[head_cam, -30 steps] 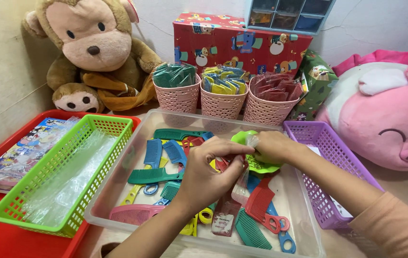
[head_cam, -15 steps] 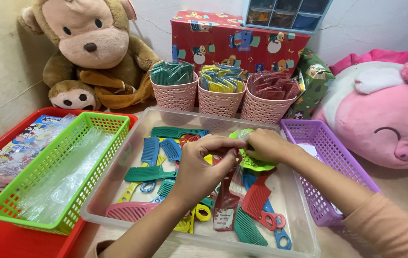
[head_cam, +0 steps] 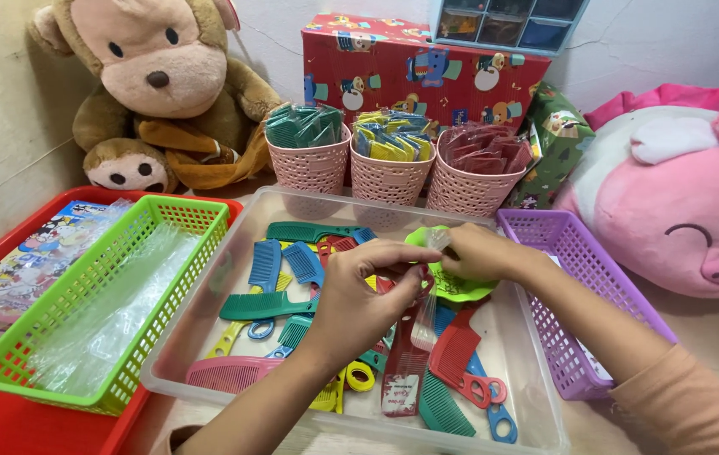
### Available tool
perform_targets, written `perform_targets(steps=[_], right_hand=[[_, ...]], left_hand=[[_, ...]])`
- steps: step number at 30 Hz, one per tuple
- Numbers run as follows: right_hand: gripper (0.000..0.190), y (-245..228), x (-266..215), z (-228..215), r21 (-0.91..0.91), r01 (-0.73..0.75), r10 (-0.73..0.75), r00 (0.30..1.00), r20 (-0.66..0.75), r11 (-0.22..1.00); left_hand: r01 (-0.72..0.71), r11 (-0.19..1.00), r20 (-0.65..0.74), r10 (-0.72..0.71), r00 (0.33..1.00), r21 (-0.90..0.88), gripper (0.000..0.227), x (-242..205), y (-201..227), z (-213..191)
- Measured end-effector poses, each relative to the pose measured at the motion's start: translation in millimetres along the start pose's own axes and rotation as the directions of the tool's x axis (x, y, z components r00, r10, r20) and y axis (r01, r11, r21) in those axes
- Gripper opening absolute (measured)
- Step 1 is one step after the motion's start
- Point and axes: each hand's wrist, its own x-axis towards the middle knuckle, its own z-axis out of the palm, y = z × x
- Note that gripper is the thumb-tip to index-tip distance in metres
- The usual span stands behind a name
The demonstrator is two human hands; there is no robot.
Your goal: Attaching paper labels to plastic combs using small rubber bands
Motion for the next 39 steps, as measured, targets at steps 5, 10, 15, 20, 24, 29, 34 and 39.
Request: perform_targets(steps=[5,10,15,20,24,29,34,39], right_hand=[[0.025,-28,-30,-48,0.17,0.0,0.014,0.997,-0.082,0.986],[0.006,-53,-72,-79,0.293,0.171,-0.073,0.946,-0.316,0.941],[0.007,-85,-107,-59,0.787,0.3,-0.025,0.94,-0.341,0.539],[0.006,-85,-103,-43,0.848,0.285,0.071,0.934,-0.351,0.446],[0.007,-90,-108,-41,0.854,0.27,0.111,0.929,-0.352,0.446],[0.006,-94,-109,-42,0.831,0.287,0.133,0.911,-0.391,0.477],[0.005,-97,-111,-37,0.813,0.302,0.157,0.891,-0.427,0.498],[0.005,-116,-119,-47,0.705,0.316,0.177,0.829,-0.531,0.635]], left_hand=[[0.026,1.0,0.018,-0.026,1.0,-0.011,0.028,-1,-3,0],[0.024,1.0,0.044,-0.023,0.999,-0.009,0.028,1,-1,-2],[0.085,0.996,0.054,-0.084,0.995,-0.016,0.031,-1,0,-2],[0.076,0.997,0.057,-0.077,0.995,0.011,0.033,2,-1,-3],[0.076,0.997,0.046,-0.077,0.996,0.025,0.03,2,-1,-1],[0.091,0.995,0.05,-0.093,0.994,0.041,0.028,1,0,-1],[0.123,0.991,0.055,-0.125,0.991,0.047,0.025,2,-1,0],[0.182,0.983,0.012,-0.183,0.983,0.023,0.014,0,4,-1]])
